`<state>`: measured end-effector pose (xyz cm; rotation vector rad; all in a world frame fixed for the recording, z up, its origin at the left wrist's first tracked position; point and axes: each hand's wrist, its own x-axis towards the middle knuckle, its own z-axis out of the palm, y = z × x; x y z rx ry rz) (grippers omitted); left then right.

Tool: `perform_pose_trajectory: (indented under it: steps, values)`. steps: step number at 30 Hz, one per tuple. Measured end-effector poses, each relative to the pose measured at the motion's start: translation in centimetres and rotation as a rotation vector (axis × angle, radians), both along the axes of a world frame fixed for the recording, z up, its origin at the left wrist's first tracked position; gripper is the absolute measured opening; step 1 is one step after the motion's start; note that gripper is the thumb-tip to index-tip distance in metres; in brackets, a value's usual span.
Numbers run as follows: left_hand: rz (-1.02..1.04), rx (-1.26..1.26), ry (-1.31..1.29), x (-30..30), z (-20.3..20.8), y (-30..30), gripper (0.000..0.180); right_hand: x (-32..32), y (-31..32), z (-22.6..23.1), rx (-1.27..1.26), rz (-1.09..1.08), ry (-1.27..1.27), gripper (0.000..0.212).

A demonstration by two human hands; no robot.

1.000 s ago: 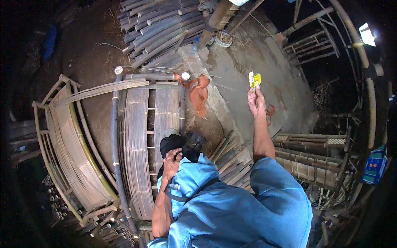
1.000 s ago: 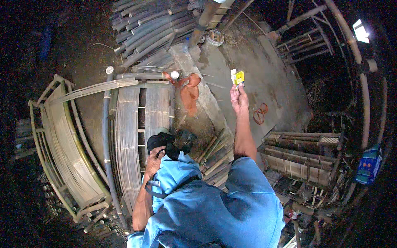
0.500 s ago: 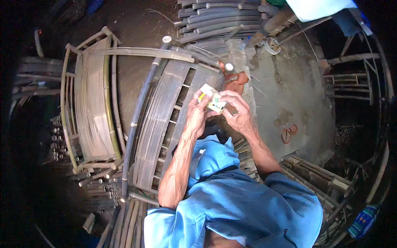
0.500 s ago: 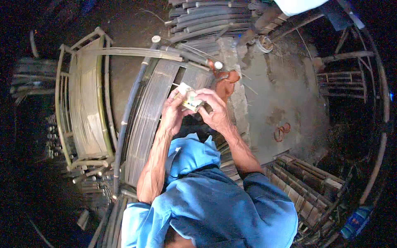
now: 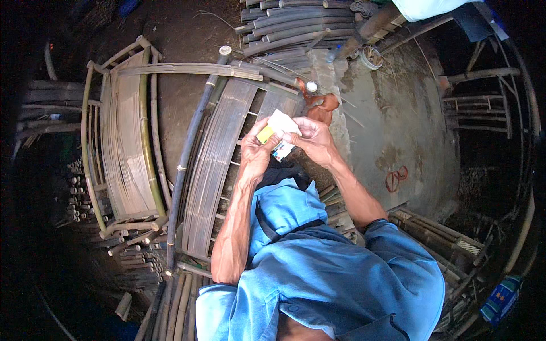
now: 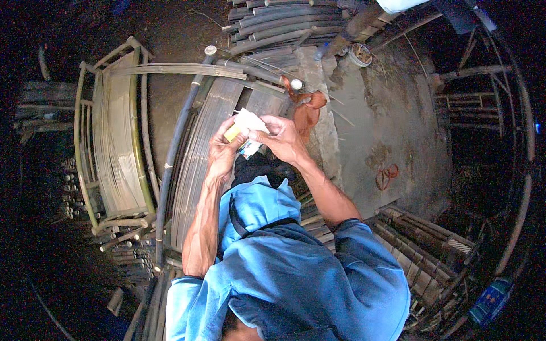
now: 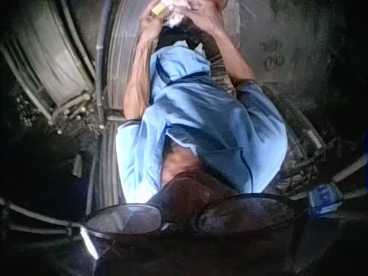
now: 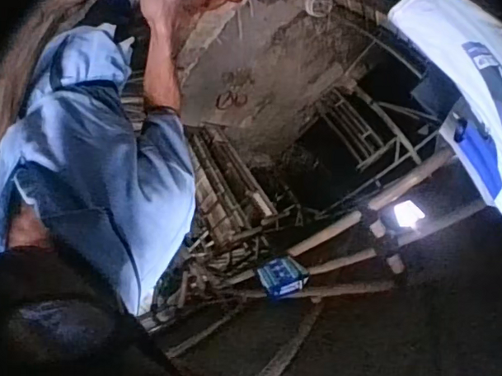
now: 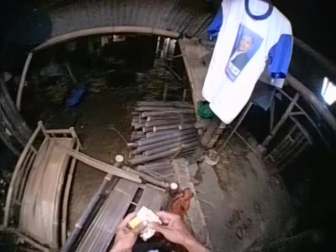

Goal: The person weaves thin bamboo strips into a panel by hand, threading a thin fiber through the gaps between the slats and pressing the strips together. They also handle a piece of reddish-brown mesh and a small packet retrieved from a pocket.

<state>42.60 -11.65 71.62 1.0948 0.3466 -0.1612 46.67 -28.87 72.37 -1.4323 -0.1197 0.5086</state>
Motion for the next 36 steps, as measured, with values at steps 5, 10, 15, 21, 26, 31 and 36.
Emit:
perform_pose_trajectory:
  steps: [5,10,15,21,26,31,36]
  values:
    - [-0.017,-0.173,0.082,0.1,0.8,0.2,0.044,-0.3,-0.8,-0.7,0.015,-0.109,0.082,0.021]
    - [-0.055,-0.133,-0.027,-0.8,-0.7,0.0,0.051,-1.1,-1.4,-1.7,-0.068,-0.068,0.068,0.022]
    - [-0.167,0.083,-0.001,-4.0,-3.2,-0.2,0.058,-2.9,-2.3,-3.3,-0.046,0.072,0.321,0.033]
    - [-0.168,-0.012,0.168,-6.8,-4.7,-0.4,0.068,-5.9,-2.9,-5.3,-0.051,0.072,0.483,0.039]
    - [-0.095,-0.151,0.106,-6.4,-4.8,1.5,0.063,-5.7,-1.3,-4.4,-0.011,0.028,0.444,0.037]
    - [-0.038,-0.123,0.092,-6.6,-5.5,2.8,0.056,-5.0,0.6,-3.2,-0.051,0.101,0.364,0.041]
    - [0.005,-0.179,0.134,-6.5,-6.4,2.8,0.05,-4.0,0.5,-5.6,-0.203,0.09,0.157,0.029]
